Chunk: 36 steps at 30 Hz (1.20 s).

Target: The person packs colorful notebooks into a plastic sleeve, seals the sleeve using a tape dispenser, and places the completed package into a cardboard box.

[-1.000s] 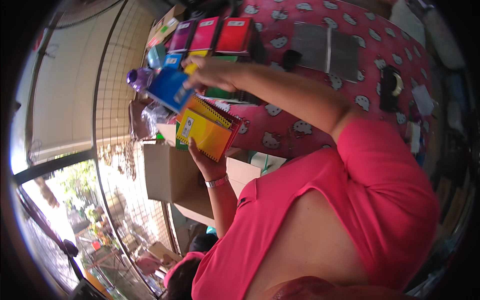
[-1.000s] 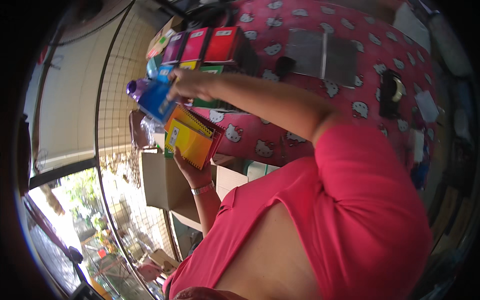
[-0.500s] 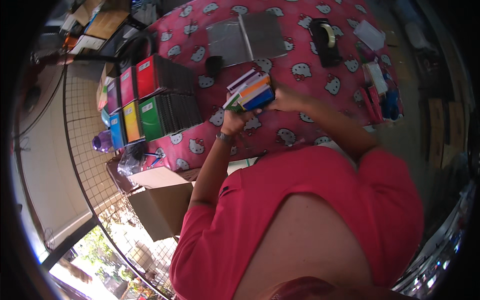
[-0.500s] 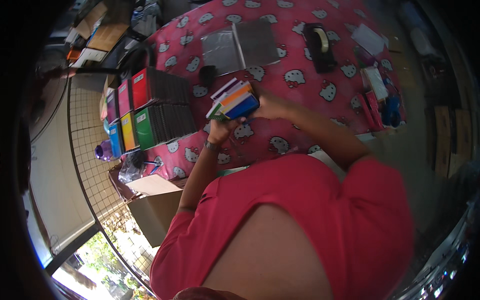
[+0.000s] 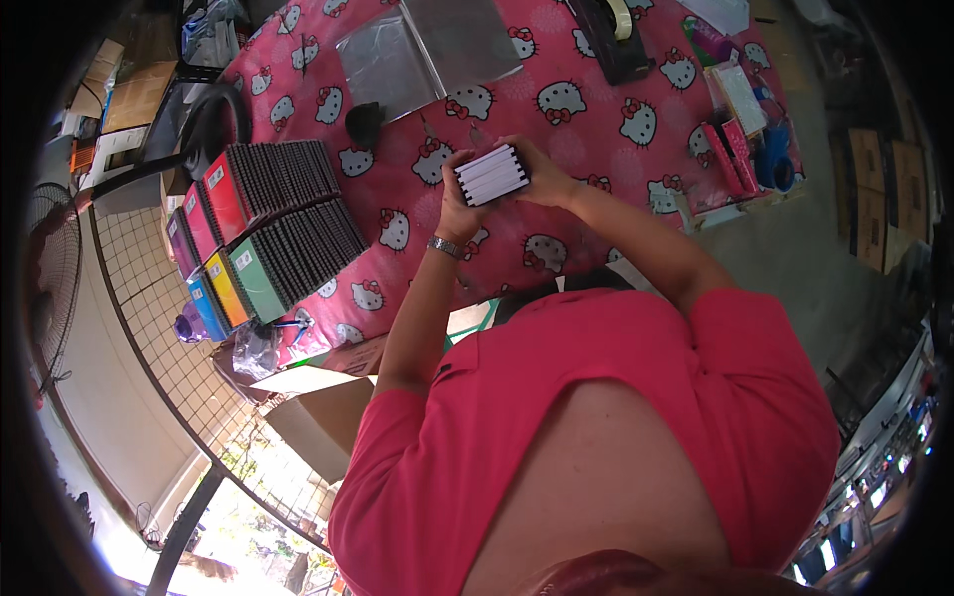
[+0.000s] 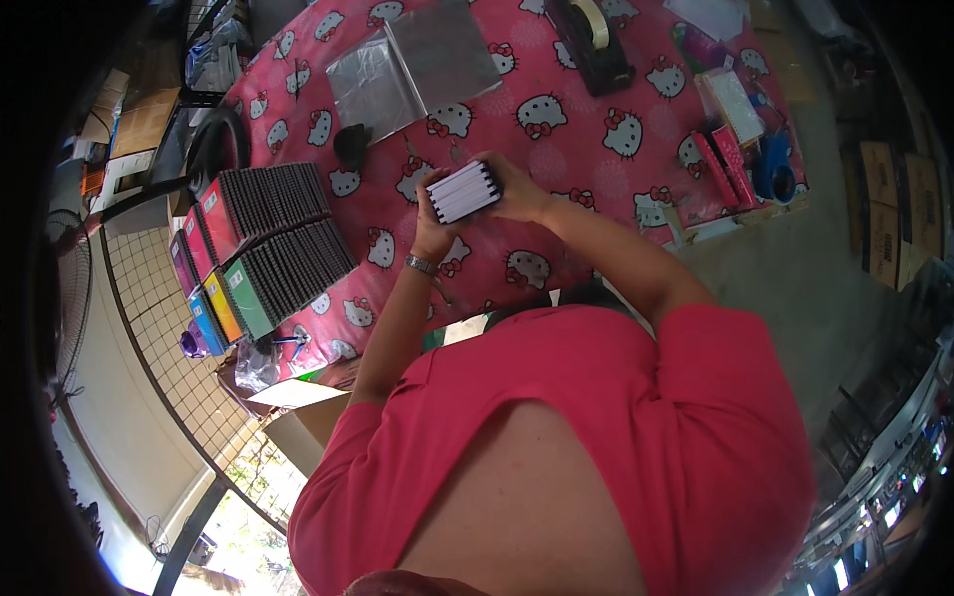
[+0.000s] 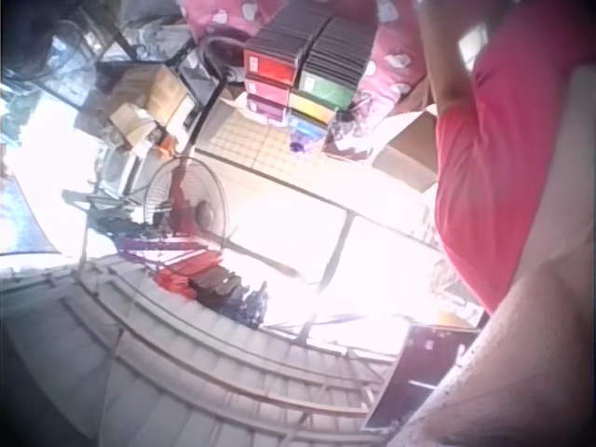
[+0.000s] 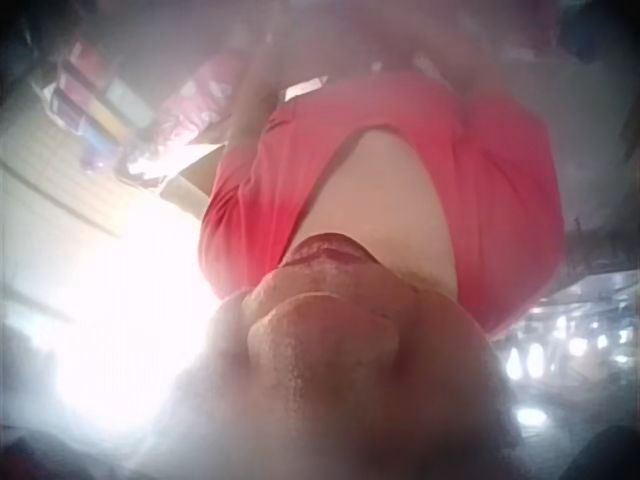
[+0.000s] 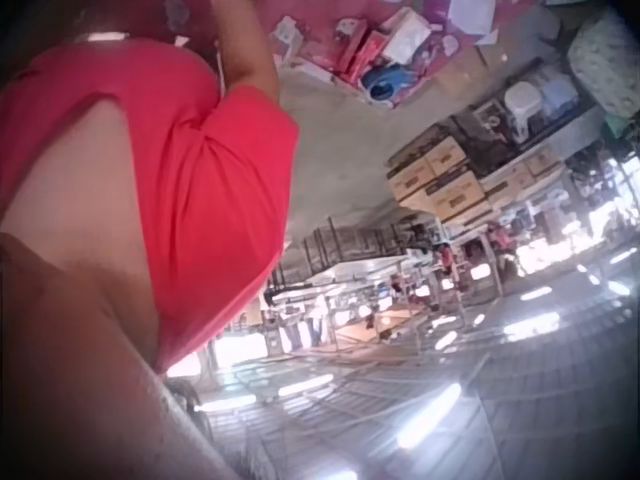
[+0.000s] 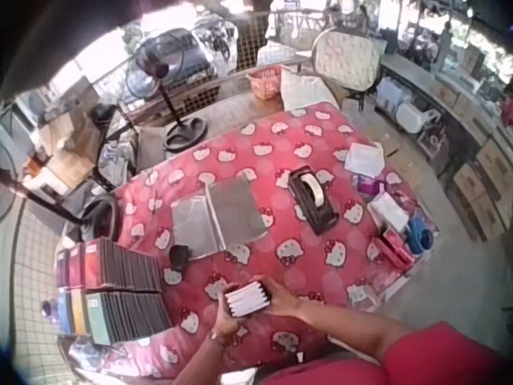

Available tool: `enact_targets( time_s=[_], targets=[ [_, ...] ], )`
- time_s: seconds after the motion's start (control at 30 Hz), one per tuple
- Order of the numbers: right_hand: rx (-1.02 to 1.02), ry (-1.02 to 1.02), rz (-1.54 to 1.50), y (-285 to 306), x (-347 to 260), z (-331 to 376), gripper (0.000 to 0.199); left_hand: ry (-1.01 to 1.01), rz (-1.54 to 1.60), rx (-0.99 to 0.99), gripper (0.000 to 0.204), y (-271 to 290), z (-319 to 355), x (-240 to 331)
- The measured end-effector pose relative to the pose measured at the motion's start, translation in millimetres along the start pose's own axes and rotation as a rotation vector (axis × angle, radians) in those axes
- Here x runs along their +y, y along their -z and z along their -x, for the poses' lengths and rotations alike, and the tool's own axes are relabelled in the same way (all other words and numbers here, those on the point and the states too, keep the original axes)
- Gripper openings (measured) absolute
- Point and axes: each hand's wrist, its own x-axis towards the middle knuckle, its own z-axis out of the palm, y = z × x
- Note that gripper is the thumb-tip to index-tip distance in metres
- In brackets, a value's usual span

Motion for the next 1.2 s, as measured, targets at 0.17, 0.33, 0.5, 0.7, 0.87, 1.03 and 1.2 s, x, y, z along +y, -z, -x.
enact_targets(
  time_s=[0.17,0.33,0.5,0.7,0.87,1.03,1.2],
  targets=[
    [-0.002,0.034,0.240,4,4,-5,0.083,0.020,-0.013,0.011,0.078,-1,-8,-21],
    [-0.121,0.279,0.764,23,-69,-13,0.088,0.028,-0.039,-0.022,0.072,7,-5,-25],
    [-0.096,0.334,1.122,-4,-90,-16,0.079,-0.030,-0.287,-0.073,0.072,11,-9,-25],
    [0.058,0.206,0.983,48,-95,6,0.065,-0.300,-0.769,-0.109,0.057,37,-90,-4],
    [0.197,0.013,1.106,110,-104,38,0.068,-0.082,-0.834,0.170,0.026,-23,-200,1],
    [0.292,-0.058,1.128,129,-91,61,0.070,-0.039,-0.873,0.207,0.022,-40,-224,-15],
    [0.299,-0.040,1.142,128,-98,51,0.070,-0.007,-0.733,0.191,0.021,-20,-234,-43]
  ],
)
